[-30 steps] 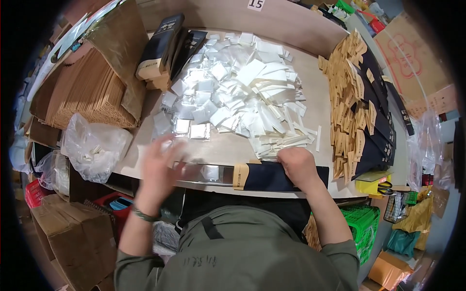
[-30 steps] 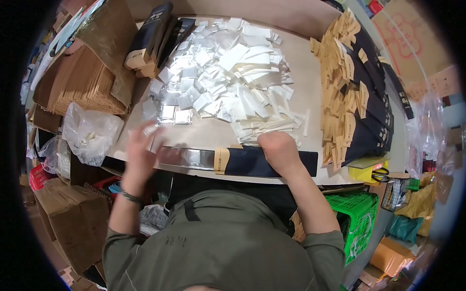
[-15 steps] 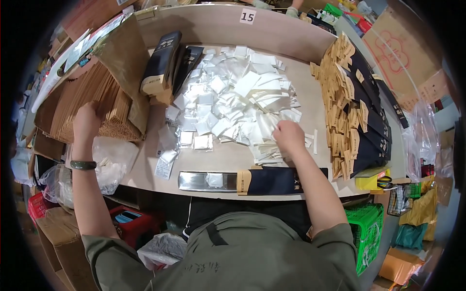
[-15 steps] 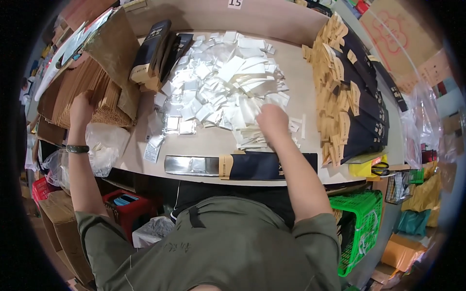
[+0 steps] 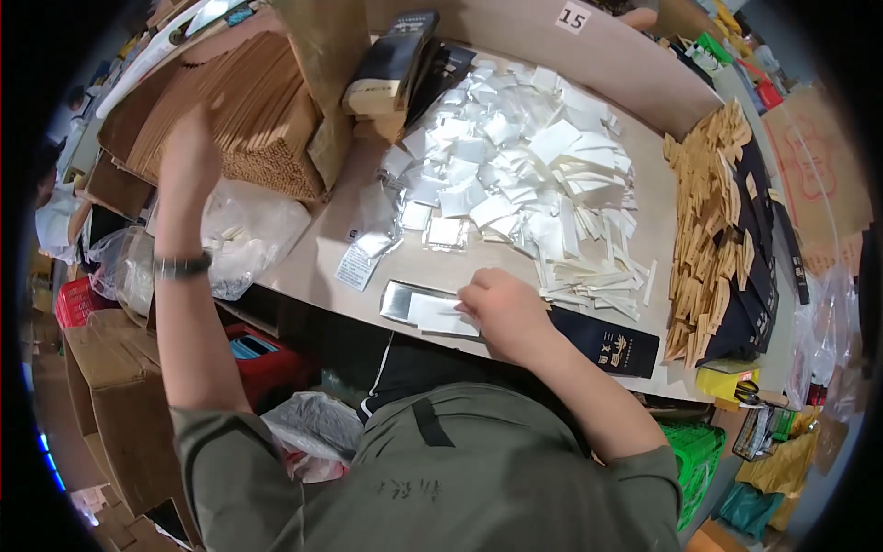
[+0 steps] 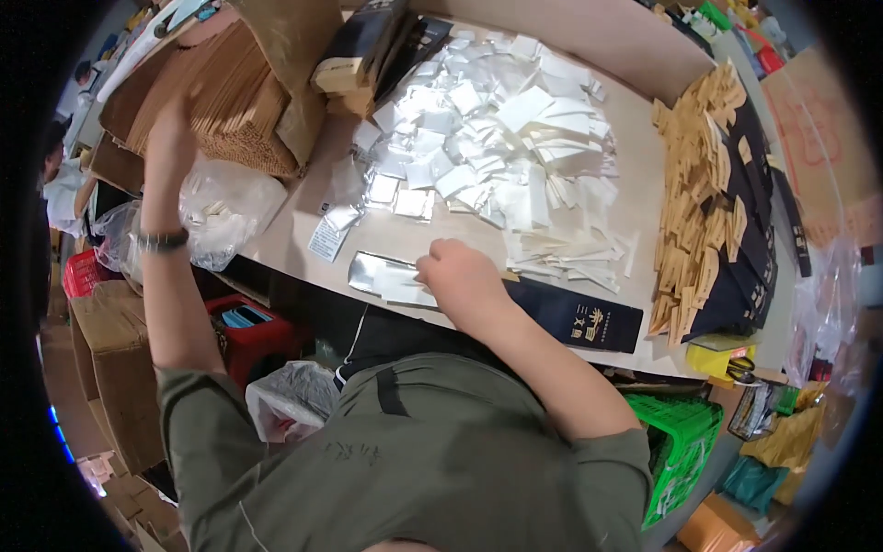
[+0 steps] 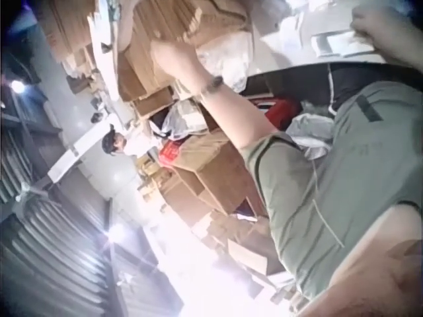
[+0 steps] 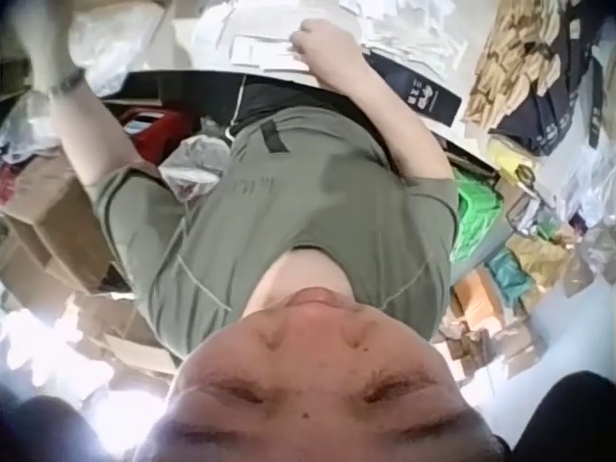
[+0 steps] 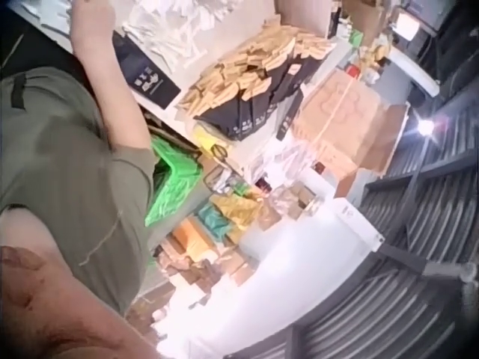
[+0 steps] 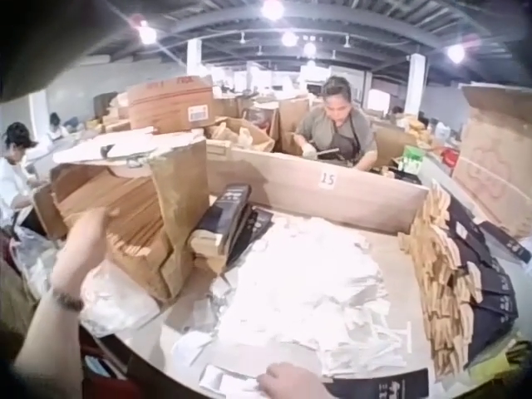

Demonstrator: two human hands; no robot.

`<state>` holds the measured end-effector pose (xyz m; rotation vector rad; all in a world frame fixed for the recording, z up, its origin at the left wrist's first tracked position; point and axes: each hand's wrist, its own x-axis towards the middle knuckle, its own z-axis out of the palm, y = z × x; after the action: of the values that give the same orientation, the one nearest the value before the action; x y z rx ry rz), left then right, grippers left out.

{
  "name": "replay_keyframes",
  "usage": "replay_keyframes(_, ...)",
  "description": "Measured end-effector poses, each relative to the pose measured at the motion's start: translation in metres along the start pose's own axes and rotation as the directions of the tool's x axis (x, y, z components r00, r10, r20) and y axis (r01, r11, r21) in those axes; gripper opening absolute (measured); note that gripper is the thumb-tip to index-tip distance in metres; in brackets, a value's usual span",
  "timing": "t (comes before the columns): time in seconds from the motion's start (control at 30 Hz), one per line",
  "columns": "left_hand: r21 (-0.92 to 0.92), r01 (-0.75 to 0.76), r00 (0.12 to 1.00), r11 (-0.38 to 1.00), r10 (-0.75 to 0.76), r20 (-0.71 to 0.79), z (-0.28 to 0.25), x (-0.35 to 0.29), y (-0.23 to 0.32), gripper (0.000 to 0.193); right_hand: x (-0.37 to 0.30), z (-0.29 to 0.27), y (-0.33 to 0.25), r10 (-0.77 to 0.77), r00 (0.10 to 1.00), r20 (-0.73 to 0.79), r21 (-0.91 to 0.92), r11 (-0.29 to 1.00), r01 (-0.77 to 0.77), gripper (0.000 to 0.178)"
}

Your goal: Packaging small white paper-sleeved products into black and gold boxes using a metal scoop at a factory workstation.

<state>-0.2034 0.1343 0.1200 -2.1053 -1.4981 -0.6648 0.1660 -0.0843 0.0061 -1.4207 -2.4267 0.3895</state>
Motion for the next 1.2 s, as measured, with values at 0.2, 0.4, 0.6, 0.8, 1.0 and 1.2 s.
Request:
replay_keyframes(0.2,-0.807,0.566,0.673,0.171,-0.66,0.332,-0.005,-0.163,0.076,0.021,-0.003,0.022,-0.005,0.092,0.996,0.007,0.143,0.985,-0.092,0.02)
replay_keyframes(0.4,-0.577,0.816,0.561,0.04,0.187,0.806,-0.019,-0.187,0.133,0.009,-0.055,-0.011,0.0,0.062,0.961,-0.27,0.055,0.997,-0.049,0.037)
replay_keyframes(0.6,-0.583,0.611,0.594,0.535,0.178,0.785,0.011,-0.163,0.151,0.005,-0.087,0.002,0.02,0.075,0.985,-0.154,0.082,0.995,-0.063,0.04)
replay_keyframes(0.8,-0.719,0.347,0.889,0.602,0.033,0.456,0.007,-0.167,0.261,0.015,-0.077,-0.002,0.013,0.223,0.962,-0.154,0.085,0.973,-0.212,0.042)
replay_keyframes(1.0,-0.789,0.459,0.731,0.408,0.331,0.596,-0.014,-0.174,0.302,0.036,-0.078,0.0,0.014,0.159,0.975,-0.157,0.078,0.986,-0.149,0.052)
replay_keyframes(1.2,-0.628,-0.229,0.776,0.744,0.529,0.344,-0.023,-0.156,0.255,0.078,-0.083,-0.016,-0.004,0.034,0.964,-0.263,0.071,0.997,-0.016,0.042)
